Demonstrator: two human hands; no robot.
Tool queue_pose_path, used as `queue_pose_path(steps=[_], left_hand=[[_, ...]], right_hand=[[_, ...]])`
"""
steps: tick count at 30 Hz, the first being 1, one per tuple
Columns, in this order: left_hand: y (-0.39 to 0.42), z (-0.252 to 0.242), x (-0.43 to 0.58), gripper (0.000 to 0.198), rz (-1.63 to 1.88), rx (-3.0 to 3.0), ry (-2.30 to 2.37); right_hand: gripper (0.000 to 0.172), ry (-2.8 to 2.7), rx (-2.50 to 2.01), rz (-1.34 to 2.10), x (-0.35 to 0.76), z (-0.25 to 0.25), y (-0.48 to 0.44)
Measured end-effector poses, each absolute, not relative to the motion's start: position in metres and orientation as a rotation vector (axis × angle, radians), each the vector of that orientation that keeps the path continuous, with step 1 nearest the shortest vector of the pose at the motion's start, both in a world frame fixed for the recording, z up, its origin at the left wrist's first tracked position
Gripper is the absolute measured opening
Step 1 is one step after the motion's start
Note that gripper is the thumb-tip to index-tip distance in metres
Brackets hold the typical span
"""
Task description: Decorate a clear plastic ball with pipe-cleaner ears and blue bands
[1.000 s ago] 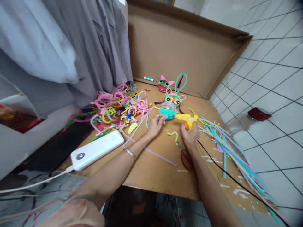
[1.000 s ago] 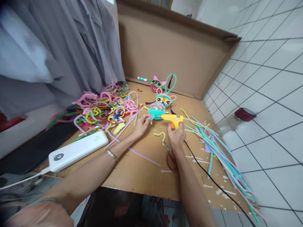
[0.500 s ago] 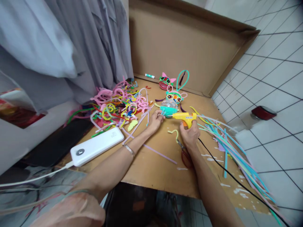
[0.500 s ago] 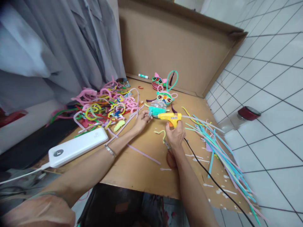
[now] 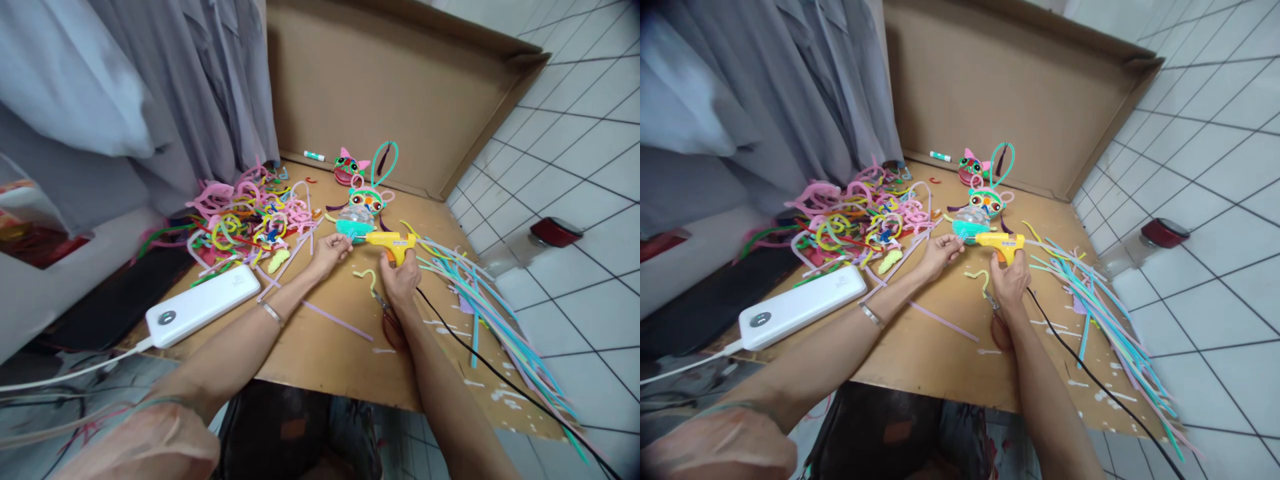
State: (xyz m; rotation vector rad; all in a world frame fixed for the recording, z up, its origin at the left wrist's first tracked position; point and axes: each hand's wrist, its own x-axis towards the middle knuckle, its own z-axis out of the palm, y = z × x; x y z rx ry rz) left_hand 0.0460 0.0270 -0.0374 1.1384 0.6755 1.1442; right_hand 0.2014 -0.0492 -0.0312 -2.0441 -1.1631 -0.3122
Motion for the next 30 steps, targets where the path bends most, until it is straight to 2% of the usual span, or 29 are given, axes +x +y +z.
queue_pose_path(steps=[15,30], left_hand=[[0.019,-0.028,0.046,0.031,1.122,1.019,0.715],[0.02,-0.03,0.047,0.03,1.123,1.021,0.684]], right_hand=[[0.032,-1.194,-1.943,-0.324,0.211,-0.041,-0.043],[0.029,-1.205,-1.897,-0.366,0.214,-0.046,-0.042]])
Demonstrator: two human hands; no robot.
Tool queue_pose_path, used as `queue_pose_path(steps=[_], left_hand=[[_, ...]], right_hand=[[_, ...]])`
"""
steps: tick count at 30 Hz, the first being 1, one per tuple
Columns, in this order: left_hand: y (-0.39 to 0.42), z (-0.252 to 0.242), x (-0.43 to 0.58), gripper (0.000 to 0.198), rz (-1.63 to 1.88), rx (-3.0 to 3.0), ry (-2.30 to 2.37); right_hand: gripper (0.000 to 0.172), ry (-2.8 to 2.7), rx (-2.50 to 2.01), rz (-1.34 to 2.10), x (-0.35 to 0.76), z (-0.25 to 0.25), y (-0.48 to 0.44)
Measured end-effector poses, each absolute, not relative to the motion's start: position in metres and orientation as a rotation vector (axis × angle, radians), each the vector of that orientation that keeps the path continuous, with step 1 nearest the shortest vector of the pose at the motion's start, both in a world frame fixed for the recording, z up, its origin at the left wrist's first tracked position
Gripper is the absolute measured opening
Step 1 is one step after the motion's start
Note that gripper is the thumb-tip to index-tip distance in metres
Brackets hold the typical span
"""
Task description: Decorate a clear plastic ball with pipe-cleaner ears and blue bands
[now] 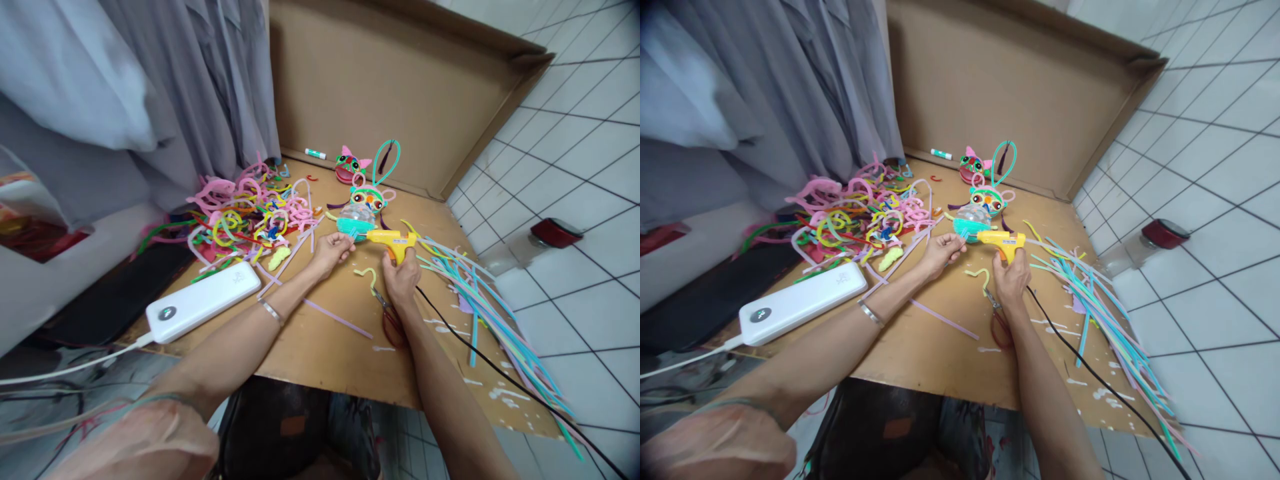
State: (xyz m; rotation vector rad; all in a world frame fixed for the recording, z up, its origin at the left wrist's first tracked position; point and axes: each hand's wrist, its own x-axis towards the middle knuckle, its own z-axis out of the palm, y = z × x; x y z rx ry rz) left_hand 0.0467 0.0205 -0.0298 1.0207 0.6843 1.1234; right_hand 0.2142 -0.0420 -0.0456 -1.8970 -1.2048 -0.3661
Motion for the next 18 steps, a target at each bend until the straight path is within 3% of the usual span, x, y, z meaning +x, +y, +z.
queue_pose_path(steps=[18], left_hand=[[0.021,-0.0306,0.0463,0.027,1.131,1.029,0.7]], right_hand=[[0.031,-1.191,-1.928,-0.332,0.2129,-0.0431,-0.0429]])
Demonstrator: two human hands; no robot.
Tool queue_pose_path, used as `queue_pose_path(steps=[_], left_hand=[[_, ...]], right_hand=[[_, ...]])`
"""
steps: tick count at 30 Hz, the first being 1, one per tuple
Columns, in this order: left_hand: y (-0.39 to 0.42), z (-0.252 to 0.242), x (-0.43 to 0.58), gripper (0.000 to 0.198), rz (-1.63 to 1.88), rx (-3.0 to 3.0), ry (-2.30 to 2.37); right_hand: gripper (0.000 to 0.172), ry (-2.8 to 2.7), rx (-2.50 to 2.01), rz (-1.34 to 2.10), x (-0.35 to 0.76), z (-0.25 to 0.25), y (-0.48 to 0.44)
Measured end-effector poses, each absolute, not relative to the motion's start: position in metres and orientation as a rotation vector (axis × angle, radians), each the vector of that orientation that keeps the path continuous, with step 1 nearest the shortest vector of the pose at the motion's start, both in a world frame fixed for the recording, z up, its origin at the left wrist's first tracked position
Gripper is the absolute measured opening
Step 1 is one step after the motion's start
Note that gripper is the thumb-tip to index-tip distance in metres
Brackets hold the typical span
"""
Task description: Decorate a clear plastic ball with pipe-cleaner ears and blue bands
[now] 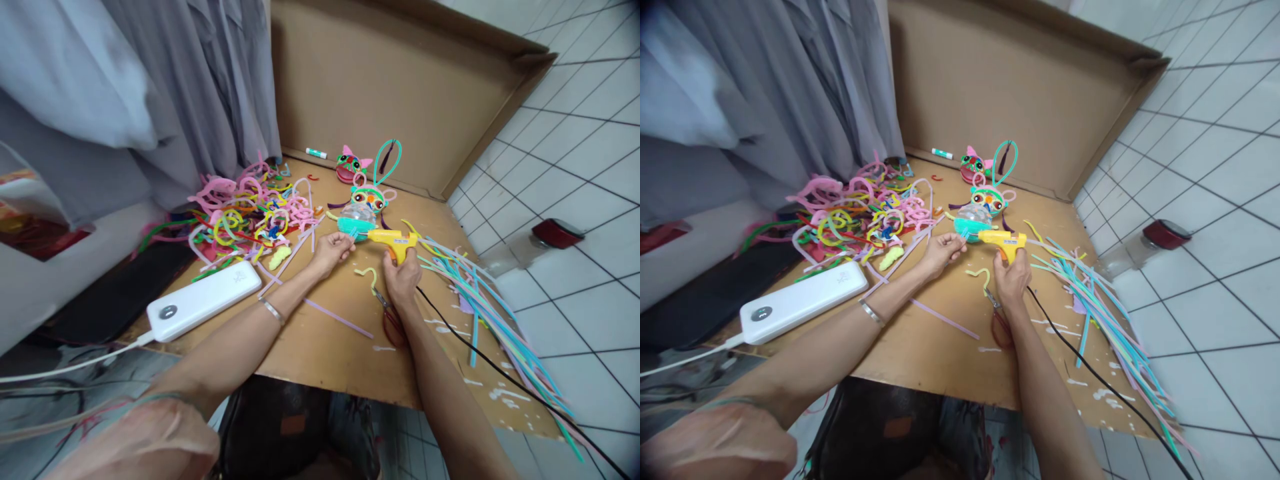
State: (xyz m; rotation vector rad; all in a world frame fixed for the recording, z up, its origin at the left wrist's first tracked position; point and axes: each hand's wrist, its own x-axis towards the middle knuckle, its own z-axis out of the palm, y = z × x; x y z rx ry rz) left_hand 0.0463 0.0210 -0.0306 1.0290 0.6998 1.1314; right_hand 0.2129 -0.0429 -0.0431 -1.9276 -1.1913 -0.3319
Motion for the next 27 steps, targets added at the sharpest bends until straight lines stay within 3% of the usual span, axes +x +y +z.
queue_pose_path(steps=[27], left_hand=[[0.022,-0.0307,0.0474,0.027,1.129,1.027,0.732]], right_hand=[[0.032,-1.209,-1.919,-0.301,0.2088,-0.0428,-0.0444]])
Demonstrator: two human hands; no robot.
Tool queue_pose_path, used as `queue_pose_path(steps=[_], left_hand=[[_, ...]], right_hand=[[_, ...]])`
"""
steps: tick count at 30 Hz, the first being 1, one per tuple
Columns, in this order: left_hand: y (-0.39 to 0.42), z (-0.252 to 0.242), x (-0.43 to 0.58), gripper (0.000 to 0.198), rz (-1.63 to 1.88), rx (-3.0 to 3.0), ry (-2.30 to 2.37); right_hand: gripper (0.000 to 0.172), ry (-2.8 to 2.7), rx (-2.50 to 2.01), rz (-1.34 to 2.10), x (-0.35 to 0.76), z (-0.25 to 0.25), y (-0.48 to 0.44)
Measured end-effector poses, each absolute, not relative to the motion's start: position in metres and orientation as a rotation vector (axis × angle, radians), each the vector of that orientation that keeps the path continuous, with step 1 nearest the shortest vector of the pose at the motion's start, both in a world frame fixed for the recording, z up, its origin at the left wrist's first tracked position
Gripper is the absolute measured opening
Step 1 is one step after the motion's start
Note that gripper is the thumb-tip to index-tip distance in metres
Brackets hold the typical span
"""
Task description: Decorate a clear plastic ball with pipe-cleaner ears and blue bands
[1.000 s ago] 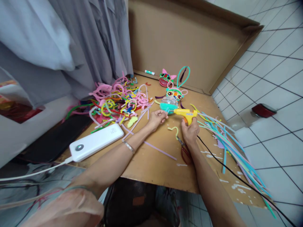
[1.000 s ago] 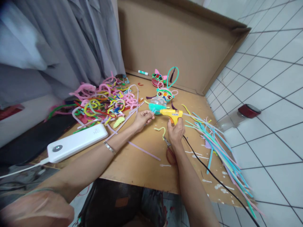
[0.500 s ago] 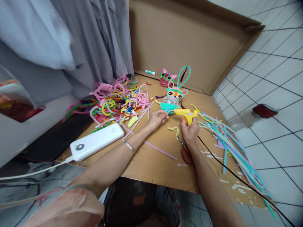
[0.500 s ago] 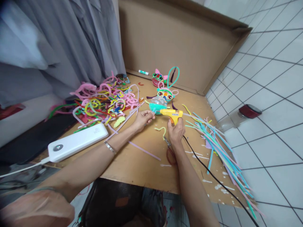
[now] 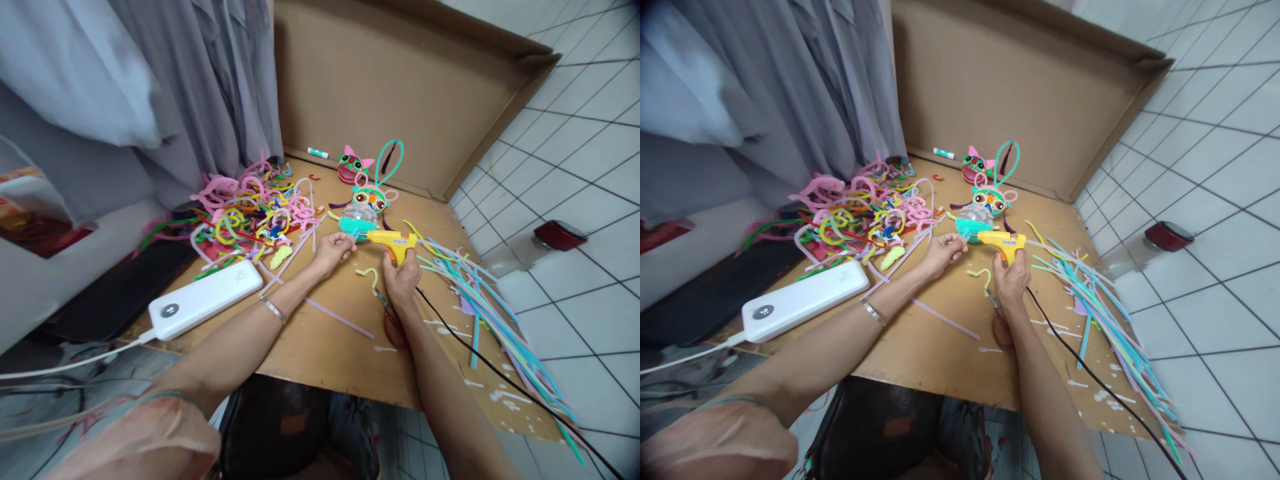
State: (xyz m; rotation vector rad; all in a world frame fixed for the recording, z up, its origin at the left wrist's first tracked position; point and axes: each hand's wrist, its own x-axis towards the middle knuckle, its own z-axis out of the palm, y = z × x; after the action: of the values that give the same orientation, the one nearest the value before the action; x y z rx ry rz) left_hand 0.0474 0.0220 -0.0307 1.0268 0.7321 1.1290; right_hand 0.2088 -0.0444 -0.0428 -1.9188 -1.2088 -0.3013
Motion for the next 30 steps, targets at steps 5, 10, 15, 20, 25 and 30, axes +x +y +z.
queue_pose_path(steps=[5,10,15,20,25,30], left_hand=[[0.0216,-0.0295,0.0475,0.028,1.122,1.028,0.728],[0.0219,-0.0307,0.0472,0.024,1.138,1.025,0.723],[0.0223,-0.0309,0.0477,0.025,1.131,1.011,0.715],[0.0216,-0.0292,0.0472,0.026,1.128,1.011,0.716],[0.0213,-0.0285,0.0466,0.026,1.134,1.001,0.73],[0.0211,-0.0279,0.0459,0.025,1.132,1.029,0.72]], right_hand=[[0.03,-1.179,-1.885,-0.314,0.2118,-0.0421,-0.0439],[0.029,-1.172,-1.889,-0.313,0.2102,-0.0429,-0.0429],[0.029,-1.191,-1.893,-0.36,0.2089,-0.0449,-0.0427],[0.026,-1.173,-1.858,-0.391,0.2127,-0.0446,-0.0426],[0.029,-1.198,-1.855,-0.334,0.2108,-0.0443,-0.0433],[0.028,-1.212,-1.868,-0.305,0.2092,-0.044,-0.0441]])
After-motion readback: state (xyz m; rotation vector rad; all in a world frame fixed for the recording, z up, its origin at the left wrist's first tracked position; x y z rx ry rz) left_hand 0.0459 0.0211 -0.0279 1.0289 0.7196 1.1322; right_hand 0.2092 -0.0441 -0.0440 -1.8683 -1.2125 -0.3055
